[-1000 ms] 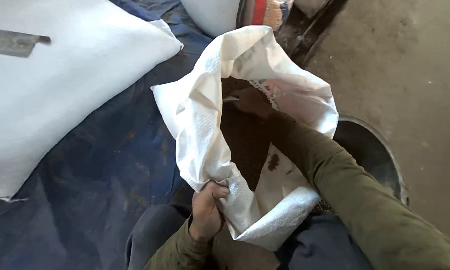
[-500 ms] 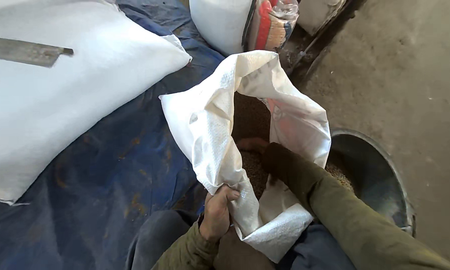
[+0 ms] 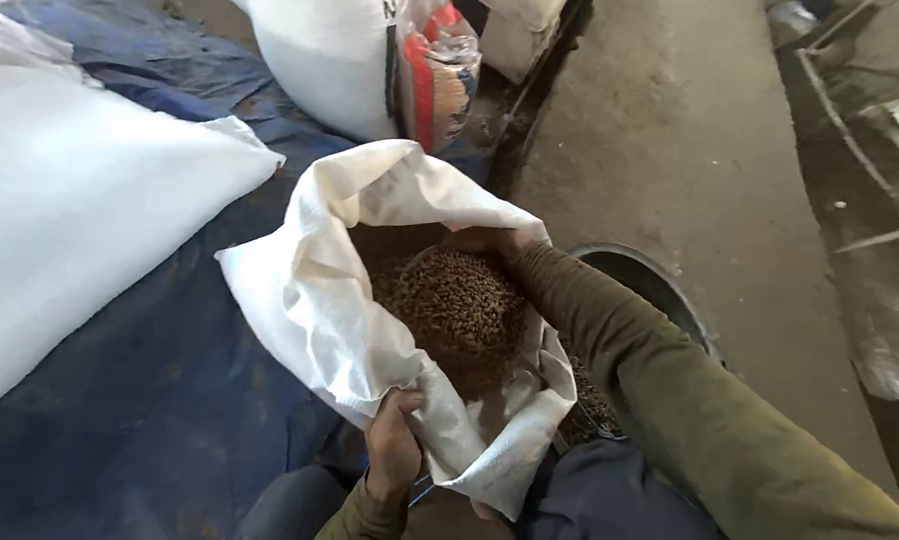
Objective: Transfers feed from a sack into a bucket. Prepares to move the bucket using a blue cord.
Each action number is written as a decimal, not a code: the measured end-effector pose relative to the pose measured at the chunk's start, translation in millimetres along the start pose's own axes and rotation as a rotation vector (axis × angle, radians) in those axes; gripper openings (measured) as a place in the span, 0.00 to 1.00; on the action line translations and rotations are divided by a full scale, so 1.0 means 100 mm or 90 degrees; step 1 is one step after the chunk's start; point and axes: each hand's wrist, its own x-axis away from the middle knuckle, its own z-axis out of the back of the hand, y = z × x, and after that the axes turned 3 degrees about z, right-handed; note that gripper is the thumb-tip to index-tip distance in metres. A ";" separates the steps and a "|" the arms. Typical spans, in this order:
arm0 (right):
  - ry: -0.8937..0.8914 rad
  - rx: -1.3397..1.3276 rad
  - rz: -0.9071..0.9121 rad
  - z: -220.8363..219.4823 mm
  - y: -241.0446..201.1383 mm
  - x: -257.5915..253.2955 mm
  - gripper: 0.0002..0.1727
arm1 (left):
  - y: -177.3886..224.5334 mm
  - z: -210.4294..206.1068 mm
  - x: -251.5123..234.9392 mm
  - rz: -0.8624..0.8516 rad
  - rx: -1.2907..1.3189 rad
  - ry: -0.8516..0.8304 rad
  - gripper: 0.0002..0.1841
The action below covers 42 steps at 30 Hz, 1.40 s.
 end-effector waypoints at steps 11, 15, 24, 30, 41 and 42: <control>-0.024 -0.137 -0.155 0.88 0.68 1.39 0.19 | -0.16 -0.18 -0.19 -0.045 -0.085 -0.001 0.23; 0.023 0.074 -0.235 0.99 0.91 2.22 0.22 | -0.16 -0.18 -0.20 -0.057 -0.101 -0.015 0.24; 0.240 0.402 -0.282 -0.18 1.40 3.51 0.30 | -0.07 -0.18 -0.12 -0.054 -0.073 0.007 0.24; 0.512 0.515 -0.057 -0.28 0.79 3.66 0.24 | 0.07 -0.10 -0.02 -0.050 -0.031 -0.032 0.24; 0.265 0.404 0.267 -0.62 -0.31 -0.11 0.19 | 0.31 0.08 0.18 -0.074 0.020 0.026 0.20; 0.313 0.412 0.283 -0.72 -0.17 -0.47 0.19 | 0.34 0.11 0.21 -0.072 0.022 0.024 0.19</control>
